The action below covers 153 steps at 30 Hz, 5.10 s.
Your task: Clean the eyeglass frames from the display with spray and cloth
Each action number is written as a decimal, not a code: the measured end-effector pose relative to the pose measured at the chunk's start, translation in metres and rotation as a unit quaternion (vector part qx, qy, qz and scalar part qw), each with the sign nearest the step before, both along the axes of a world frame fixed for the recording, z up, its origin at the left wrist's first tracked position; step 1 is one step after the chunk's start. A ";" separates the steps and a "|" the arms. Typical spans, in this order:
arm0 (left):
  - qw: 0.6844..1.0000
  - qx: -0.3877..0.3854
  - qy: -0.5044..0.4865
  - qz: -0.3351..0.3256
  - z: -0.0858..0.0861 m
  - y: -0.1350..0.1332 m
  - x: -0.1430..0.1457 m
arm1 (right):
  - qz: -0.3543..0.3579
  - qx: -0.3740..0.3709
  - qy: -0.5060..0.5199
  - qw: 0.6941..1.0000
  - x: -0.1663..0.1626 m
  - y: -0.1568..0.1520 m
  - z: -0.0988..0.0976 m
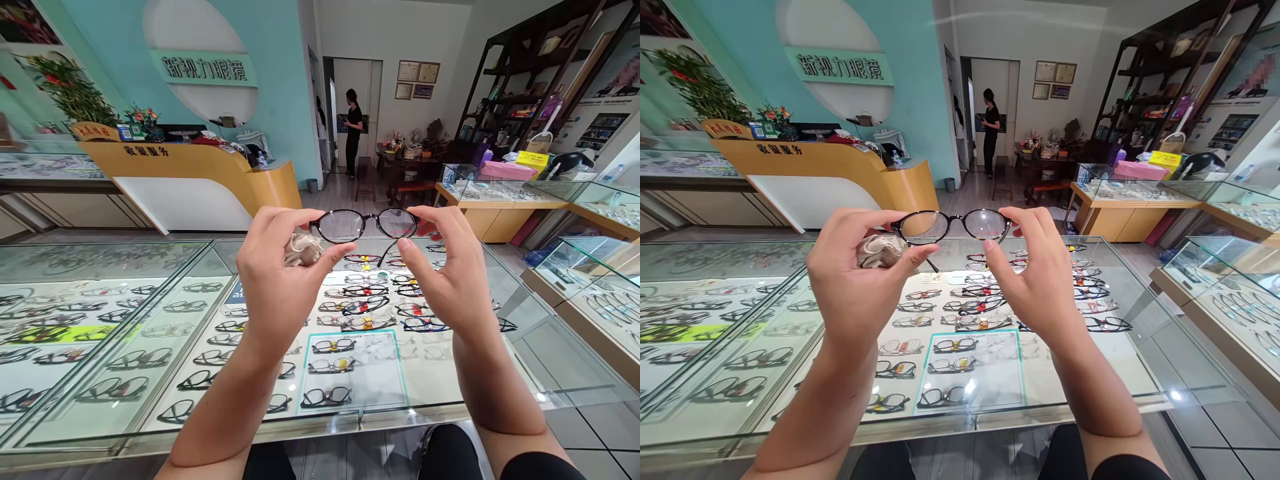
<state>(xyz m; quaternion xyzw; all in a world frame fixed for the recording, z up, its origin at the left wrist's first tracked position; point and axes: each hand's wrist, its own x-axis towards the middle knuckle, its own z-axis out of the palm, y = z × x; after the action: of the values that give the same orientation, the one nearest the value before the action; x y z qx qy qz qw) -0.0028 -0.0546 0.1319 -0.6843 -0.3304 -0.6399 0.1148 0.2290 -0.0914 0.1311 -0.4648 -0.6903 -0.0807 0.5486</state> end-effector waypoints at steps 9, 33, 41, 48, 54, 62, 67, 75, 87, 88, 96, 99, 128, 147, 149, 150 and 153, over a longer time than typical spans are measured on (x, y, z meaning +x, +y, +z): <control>0.999 -0.041 0.001 0.008 0.001 -0.004 -0.001 | 0.000 0.009 0.002 1.000 0.001 -0.001 0.000; 0.992 -0.114 -0.031 -0.037 -0.001 0.002 -0.010 | 0.006 0.033 0.001 0.999 0.002 -0.001 -0.001; 0.992 -0.113 -0.029 -0.040 -0.002 0.004 -0.010 | 0.001 0.039 -0.008 0.999 0.002 -0.001 -0.001; 0.994 -0.097 -0.027 -0.037 -0.002 0.004 -0.010 | 0.005 0.029 -0.005 1.000 0.003 0.000 -0.001; 0.999 -0.046 -0.019 -0.007 -0.002 0.000 -0.003 | 0.021 0.017 -0.008 1.000 0.006 0.002 0.000; 0.999 -0.015 -0.036 0.004 -0.004 -0.003 0.005 | 0.025 0.033 -0.016 0.999 0.008 0.006 -0.003; 0.998 -0.023 -0.054 -0.011 -0.008 0.007 0.010 | -0.026 0.114 -0.021 0.993 0.003 0.010 -0.008; 0.994 -0.016 -0.095 -0.046 -0.025 0.035 0.018 | -0.034 0.144 -0.020 0.989 0.000 0.011 -0.011; 0.992 -0.010 -0.119 -0.033 -0.033 0.040 0.023 | -0.030 0.202 -0.047 0.978 -0.003 0.019 -0.013; 0.993 -0.009 -0.116 -0.033 -0.033 0.041 0.023 | -0.031 0.203 -0.048 0.977 -0.003 0.020 -0.013; 0.990 0.043 -0.129 -0.046 -0.035 0.047 0.019 | 0.025 0.147 0.004 0.989 -0.005 0.022 -0.015; 0.987 0.067 -0.134 -0.052 -0.034 0.048 0.017 | 0.056 0.112 0.064 0.990 -0.005 0.020 -0.014; 0.988 0.101 -0.113 -0.033 -0.032 0.047 0.021 | 0.162 0.083 0.223 0.958 -0.008 0.015 -0.011; 0.987 0.086 -0.120 -0.058 -0.033 0.045 0.022 | 0.170 0.087 0.221 0.956 -0.008 0.018 -0.012; 0.985 0.095 -0.123 -0.078 -0.033 0.044 0.022 | 0.185 0.090 0.231 0.951 -0.008 0.020 -0.013; 0.984 0.094 -0.124 -0.085 -0.033 0.044 0.022 | 0.189 0.093 0.237 0.948 -0.009 0.021 -0.013; 0.986 0.073 -0.129 -0.077 -0.035 0.045 0.023 | 0.180 0.096 0.253 0.946 -0.010 0.023 -0.014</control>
<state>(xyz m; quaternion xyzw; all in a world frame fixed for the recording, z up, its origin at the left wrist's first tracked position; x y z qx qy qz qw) 0.0204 -0.0098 0.0967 -0.6095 -0.2417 -0.7517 0.0713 0.2186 -0.0682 0.1167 -0.2830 -0.5896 0.0735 0.7529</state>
